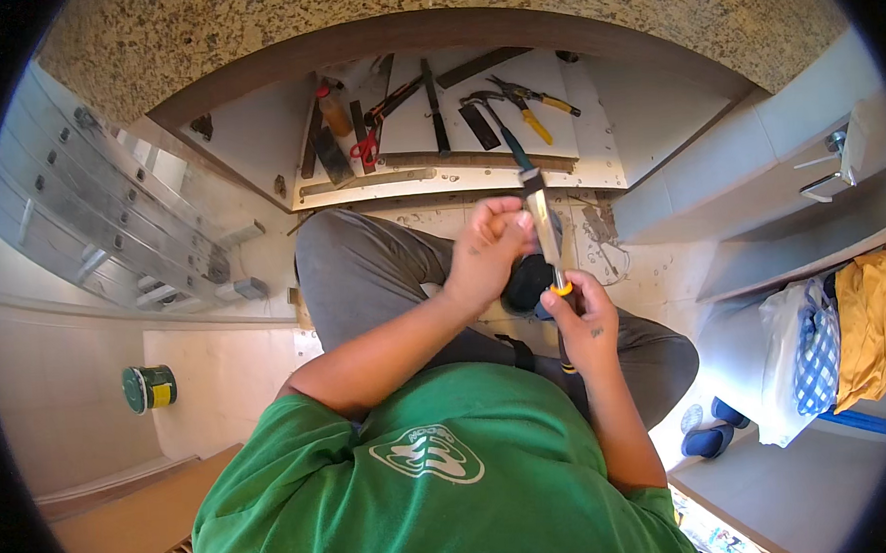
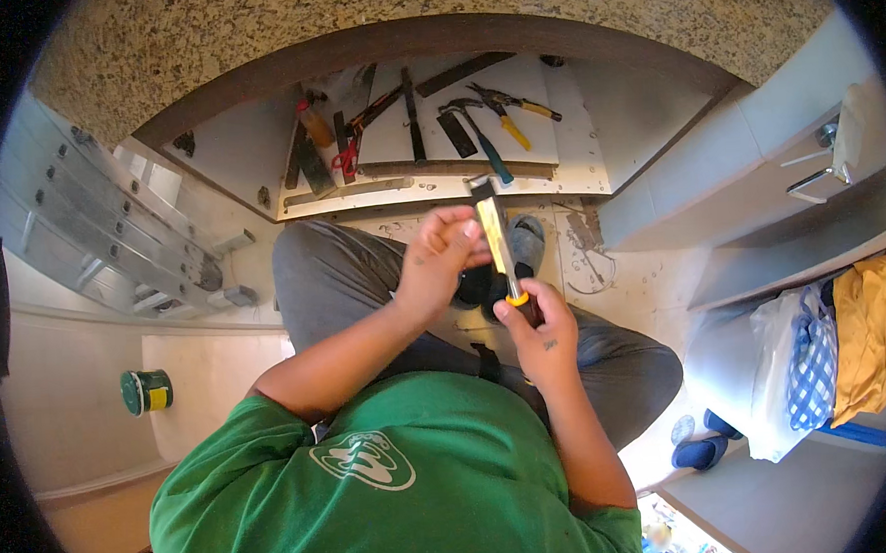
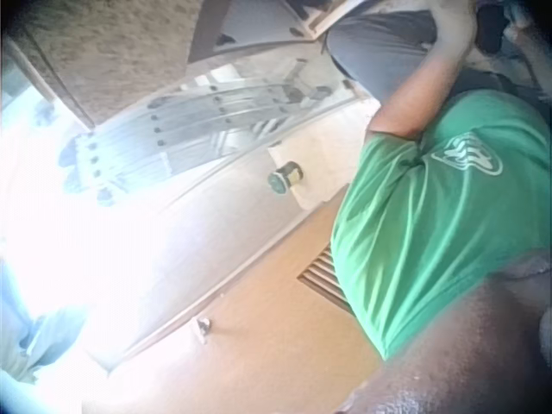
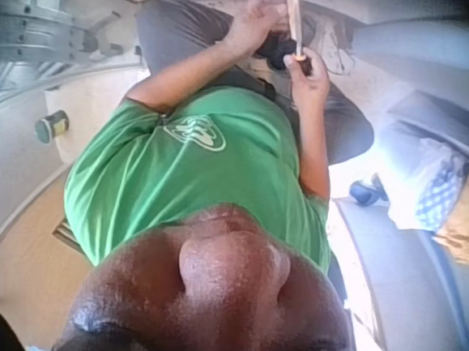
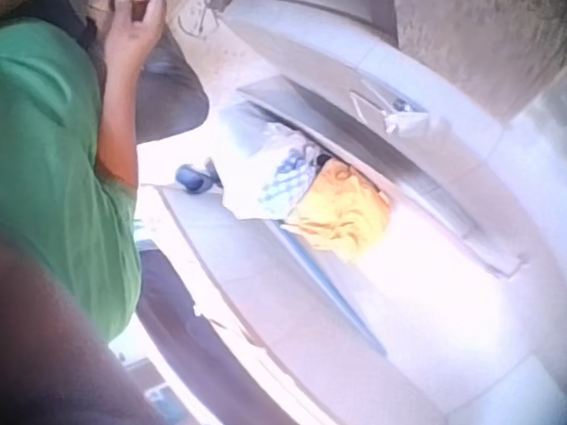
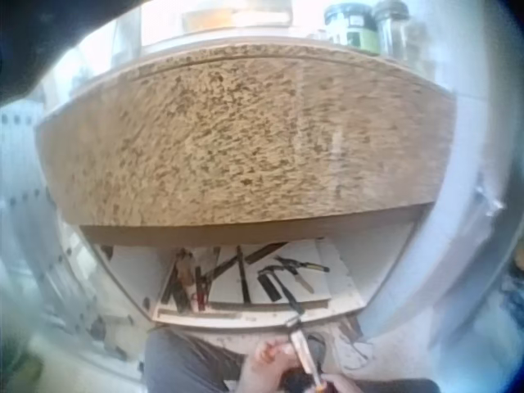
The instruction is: The person installs a curved wooden trim piece under a kitchen cabinet using a screwdriver and hammer. They drive screws into the trim, tap it into place, and adjust its alignment along the cabinet edge.
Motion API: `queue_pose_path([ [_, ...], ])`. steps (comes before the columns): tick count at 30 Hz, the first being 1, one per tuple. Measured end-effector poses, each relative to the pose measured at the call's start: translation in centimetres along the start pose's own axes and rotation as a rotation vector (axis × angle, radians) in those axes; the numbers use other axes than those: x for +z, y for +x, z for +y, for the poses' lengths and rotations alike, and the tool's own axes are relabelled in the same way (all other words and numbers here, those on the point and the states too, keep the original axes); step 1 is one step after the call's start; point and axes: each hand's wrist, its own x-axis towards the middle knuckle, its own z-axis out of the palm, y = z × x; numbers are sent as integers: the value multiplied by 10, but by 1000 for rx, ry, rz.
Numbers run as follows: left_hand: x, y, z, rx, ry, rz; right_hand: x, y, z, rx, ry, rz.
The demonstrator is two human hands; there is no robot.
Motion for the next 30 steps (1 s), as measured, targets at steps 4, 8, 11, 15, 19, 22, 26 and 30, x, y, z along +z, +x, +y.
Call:
queue_pose_path([
  [4, -24, -13, -25, -351, 64, -172, 19, 45, 3, -12, 303, 20],
  [8, -40, -21, -42, -247, 229, -366, 52, 82, 0, 8, 450, 35],
  [11, -47, -12, -43, -230, 279, -238, 80, 105, -1, 62, 447, 6],
  [15, -74, 19, -26, -256, 382, 73, 90, 127, 13, -182, 25, 35],
  [19, -119, 90, -3, -194, 263, 383, 50, 116, 59, -7, -64, -62],
  [22, -155, 146, 13, -201, 188, 472, 21, 92, 107, 210, -163, -53],
  [26, -191, 207, 29, -294, 341, 485, -9, 52, 142, 368, -184, -102],
  [30, -219, 238, 28, -320, 517, 453, -11, 47, 138, 508, -83, -122],
])
